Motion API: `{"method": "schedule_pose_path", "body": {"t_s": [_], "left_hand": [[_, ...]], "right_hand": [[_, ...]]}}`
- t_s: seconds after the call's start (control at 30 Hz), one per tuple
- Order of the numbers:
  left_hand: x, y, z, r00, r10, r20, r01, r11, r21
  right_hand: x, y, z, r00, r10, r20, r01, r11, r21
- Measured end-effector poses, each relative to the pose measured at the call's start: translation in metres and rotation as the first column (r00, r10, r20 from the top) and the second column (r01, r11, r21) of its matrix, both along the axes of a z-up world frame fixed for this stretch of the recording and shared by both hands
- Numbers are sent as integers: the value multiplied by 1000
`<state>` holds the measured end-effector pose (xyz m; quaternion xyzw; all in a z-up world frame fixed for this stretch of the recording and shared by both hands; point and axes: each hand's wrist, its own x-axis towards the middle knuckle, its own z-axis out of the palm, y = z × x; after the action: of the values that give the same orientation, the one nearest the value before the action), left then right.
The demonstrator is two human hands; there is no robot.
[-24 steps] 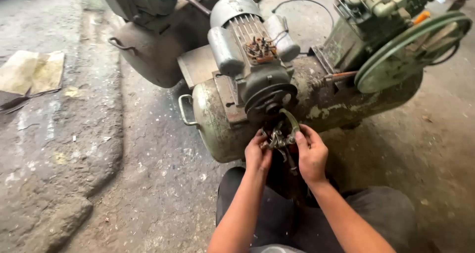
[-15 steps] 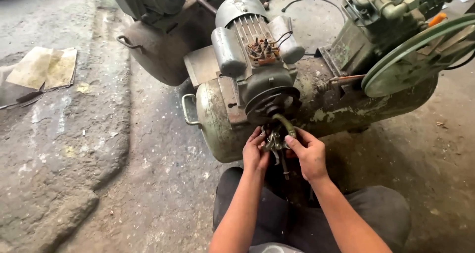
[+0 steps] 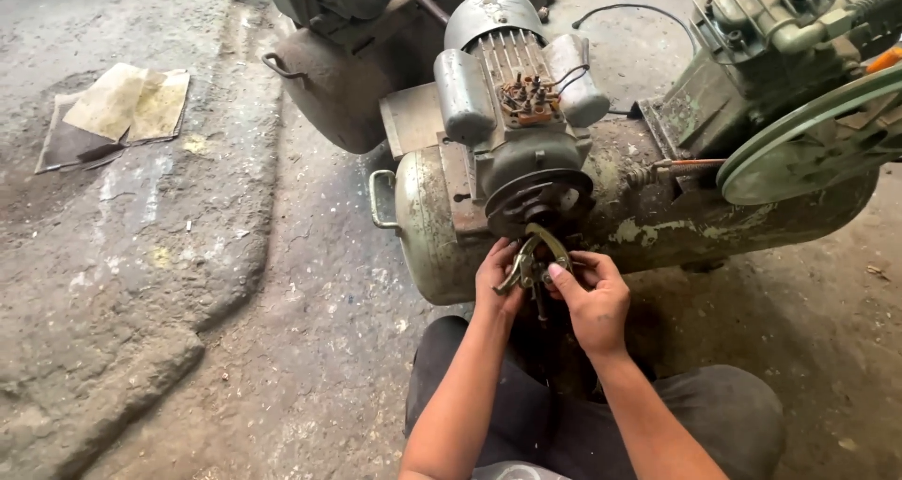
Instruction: The person uses a metal clamp tool to secure a component on a large industrial machine. Another person assists by holding the part steady. The person adjusts the clamp and then removes it, leaving the component in place.
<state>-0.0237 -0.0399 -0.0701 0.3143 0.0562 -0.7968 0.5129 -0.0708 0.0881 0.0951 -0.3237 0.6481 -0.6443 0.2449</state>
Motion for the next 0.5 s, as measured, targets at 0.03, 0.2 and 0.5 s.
{"method": "schedule_pose_path", "body": {"t_s": [0.03,0.2,0.5], "left_hand": [[9,12,27,1000,-4,3,4,1000,2],[14,29,56,892,-83,444,309,829,-466],[42,44,117,860,-282,425,383,907,-173]], "right_hand": [[-7,-1,3,1000,-4,3,4,1000,2],[-22,1,45,968,246,49,-236,830,505],[-38,2,8,947,217,-236,-162,959,235]]}}
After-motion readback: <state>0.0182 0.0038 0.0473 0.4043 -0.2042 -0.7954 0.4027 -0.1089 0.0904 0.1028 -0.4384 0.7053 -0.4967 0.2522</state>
